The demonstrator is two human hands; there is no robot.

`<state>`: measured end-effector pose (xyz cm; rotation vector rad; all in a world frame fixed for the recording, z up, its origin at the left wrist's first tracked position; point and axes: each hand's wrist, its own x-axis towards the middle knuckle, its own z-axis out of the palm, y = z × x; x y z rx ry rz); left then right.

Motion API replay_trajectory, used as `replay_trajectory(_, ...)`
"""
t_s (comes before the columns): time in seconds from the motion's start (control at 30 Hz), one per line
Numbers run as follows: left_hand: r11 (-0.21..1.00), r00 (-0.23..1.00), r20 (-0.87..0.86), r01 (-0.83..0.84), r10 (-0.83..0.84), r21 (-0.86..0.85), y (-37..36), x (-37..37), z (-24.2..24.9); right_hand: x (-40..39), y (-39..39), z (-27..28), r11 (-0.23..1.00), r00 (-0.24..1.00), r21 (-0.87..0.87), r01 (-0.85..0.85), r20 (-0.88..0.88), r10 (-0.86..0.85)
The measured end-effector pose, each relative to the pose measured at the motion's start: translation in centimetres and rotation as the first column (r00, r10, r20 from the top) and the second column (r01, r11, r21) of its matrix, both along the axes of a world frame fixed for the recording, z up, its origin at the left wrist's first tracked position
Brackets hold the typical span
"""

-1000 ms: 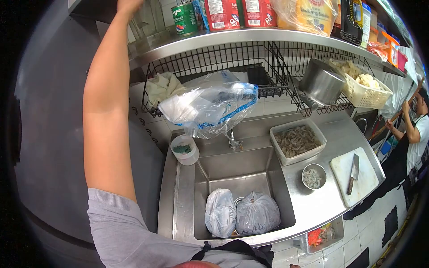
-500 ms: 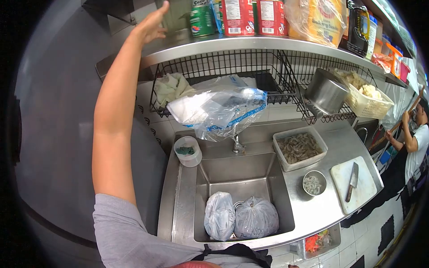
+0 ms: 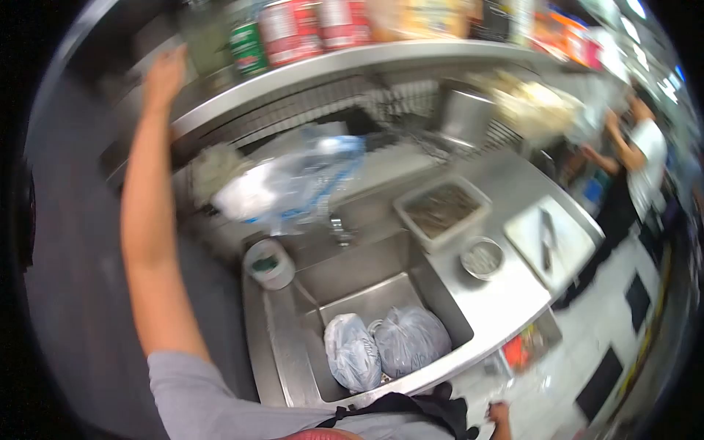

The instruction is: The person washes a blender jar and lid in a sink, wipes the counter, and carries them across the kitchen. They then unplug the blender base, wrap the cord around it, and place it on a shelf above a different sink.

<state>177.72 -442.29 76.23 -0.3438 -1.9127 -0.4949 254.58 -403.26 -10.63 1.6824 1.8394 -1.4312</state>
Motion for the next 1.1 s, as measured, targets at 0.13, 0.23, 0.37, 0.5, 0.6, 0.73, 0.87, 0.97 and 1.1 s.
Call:
replay_trajectory(0.13,0.999,0.957,-0.289,0.013,-0.023,-0.035,-1.6,-2.4,0.0,5.8,-3.3,-1.6,0.995,0.988,0.074,0.067,0.137,-0.077)
replay_trajectory(0.23,0.992,0.863,-0.491,0.120,-0.122,-0.036,-1.8,-1.2,-3.2,9.1,-5.8,0.1,0.940,0.940,-0.058,0.337,0.068,-0.333)
replay_trajectory(0.37,0.788,0.640,-0.549,0.613,-0.537,-0.057,7.5,17.7,-16.8,14.0,-9.1,1.6,0.857,0.863,-0.100,0.505,0.066,-0.501)
replay_trajectory(0.5,0.295,0.300,0.013,0.928,-0.954,0.227,18.5,35.2,-36.6,19.7,-11.7,0.0,0.787,0.801,-0.155,0.597,0.070,-0.594)
replay_trajectory(0.6,0.229,0.055,0.411,0.892,-0.910,0.389,26.5,48.8,-44.1,25.5,-12.7,-1.1,0.717,0.732,-0.184,0.672,0.020,-0.681)
replay_trajectory(0.73,-0.026,-0.277,0.621,0.924,-0.733,0.382,35.2,62.4,-49.2,34.4,-13.8,0.5,0.517,0.517,-0.201,0.832,-0.058,-0.854)
replay_trajectory(0.87,-0.154,-0.330,0.862,0.944,-0.385,0.293,40.0,68.0,-58.2,42.6,-17.0,1.0,0.167,0.133,-0.179,0.970,-0.188,-0.973)
replay_trajectory(0.97,-0.083,-0.232,0.918,0.973,-0.322,0.217,40.4,67.7,-66.2,46.8,-19.8,-1.7,0.063,0.034,-0.183,0.981,-0.159,-0.987)
replay_trajectory(1.1,0.292,-0.200,0.951,0.918,-0.238,0.266,37.8,65.2,-73.1,47.8,-20.6,-2.9,-0.011,-0.027,-0.211,0.977,-0.072,-0.997)
